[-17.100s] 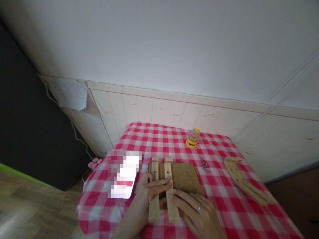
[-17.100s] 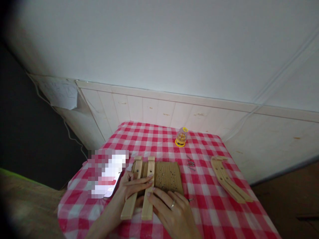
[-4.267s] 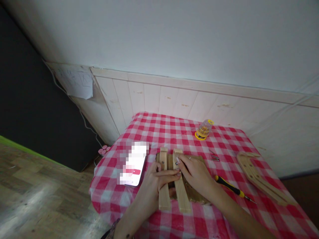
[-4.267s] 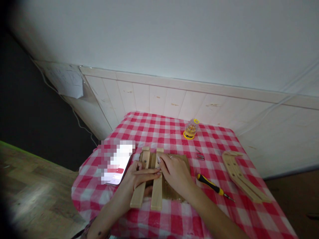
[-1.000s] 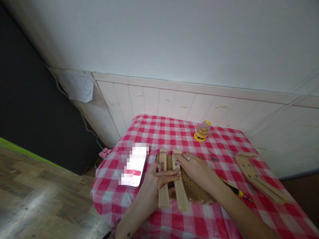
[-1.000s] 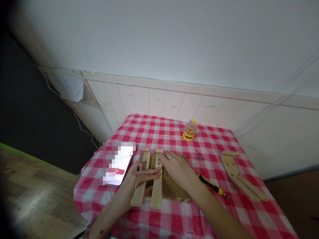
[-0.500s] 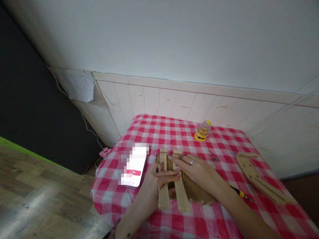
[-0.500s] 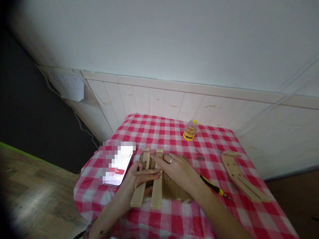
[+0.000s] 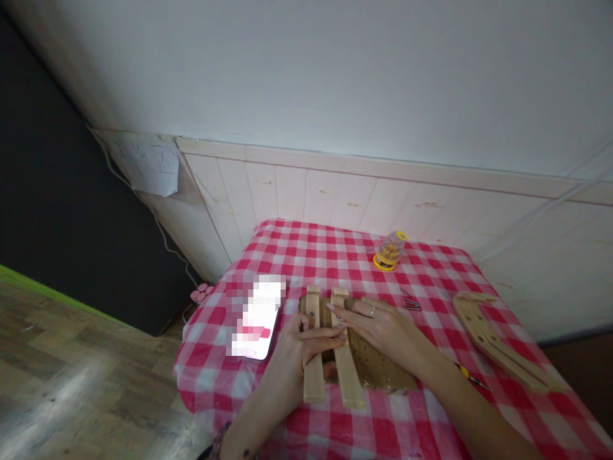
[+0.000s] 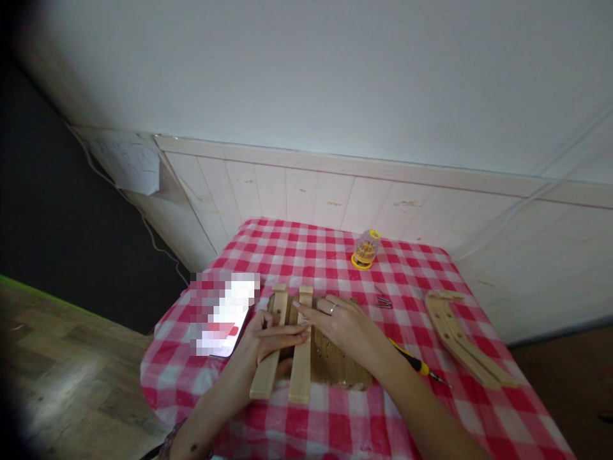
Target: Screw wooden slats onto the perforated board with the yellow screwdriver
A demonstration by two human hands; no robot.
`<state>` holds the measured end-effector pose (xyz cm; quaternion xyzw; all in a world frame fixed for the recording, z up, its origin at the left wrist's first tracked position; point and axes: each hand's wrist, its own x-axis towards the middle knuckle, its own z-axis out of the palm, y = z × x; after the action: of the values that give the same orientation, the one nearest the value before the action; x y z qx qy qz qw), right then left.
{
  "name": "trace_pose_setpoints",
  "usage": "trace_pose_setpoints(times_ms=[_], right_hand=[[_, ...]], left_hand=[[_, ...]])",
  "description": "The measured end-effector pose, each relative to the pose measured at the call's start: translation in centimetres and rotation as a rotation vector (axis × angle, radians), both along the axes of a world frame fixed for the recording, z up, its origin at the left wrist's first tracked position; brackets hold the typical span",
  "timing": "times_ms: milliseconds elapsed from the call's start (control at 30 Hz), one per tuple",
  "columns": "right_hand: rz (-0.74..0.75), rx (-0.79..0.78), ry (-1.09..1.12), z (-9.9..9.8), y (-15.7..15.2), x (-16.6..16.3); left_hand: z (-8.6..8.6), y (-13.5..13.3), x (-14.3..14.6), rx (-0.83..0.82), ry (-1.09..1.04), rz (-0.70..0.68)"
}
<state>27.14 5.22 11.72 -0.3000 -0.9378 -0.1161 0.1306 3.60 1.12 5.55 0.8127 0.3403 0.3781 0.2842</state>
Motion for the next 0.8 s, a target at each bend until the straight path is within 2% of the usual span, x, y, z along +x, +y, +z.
trace_pose_setpoints(times_ms=[367,600,700,800], right_hand=[[0.01,-0.018,0.002,-0.1,0.0,0.3],[-0.005,0.011,0.019,0.1,-0.1,0.2],[-0.017,-0.01,0.078,0.6,-0.3,0.0],[-0.032,-0.052,0.139,2.1,-0.5,0.0]], left_hand=[[0.0,0.0,0.2,0.034,-0.041,0.02],[0.9,-0.2,-0.2,0.06,-0.021,0.024],[0.8,-0.2,-0.2,0.058,-0.034,0.034],[0.5,-0.1,-0.1,0.083,-0.046,0.038]])
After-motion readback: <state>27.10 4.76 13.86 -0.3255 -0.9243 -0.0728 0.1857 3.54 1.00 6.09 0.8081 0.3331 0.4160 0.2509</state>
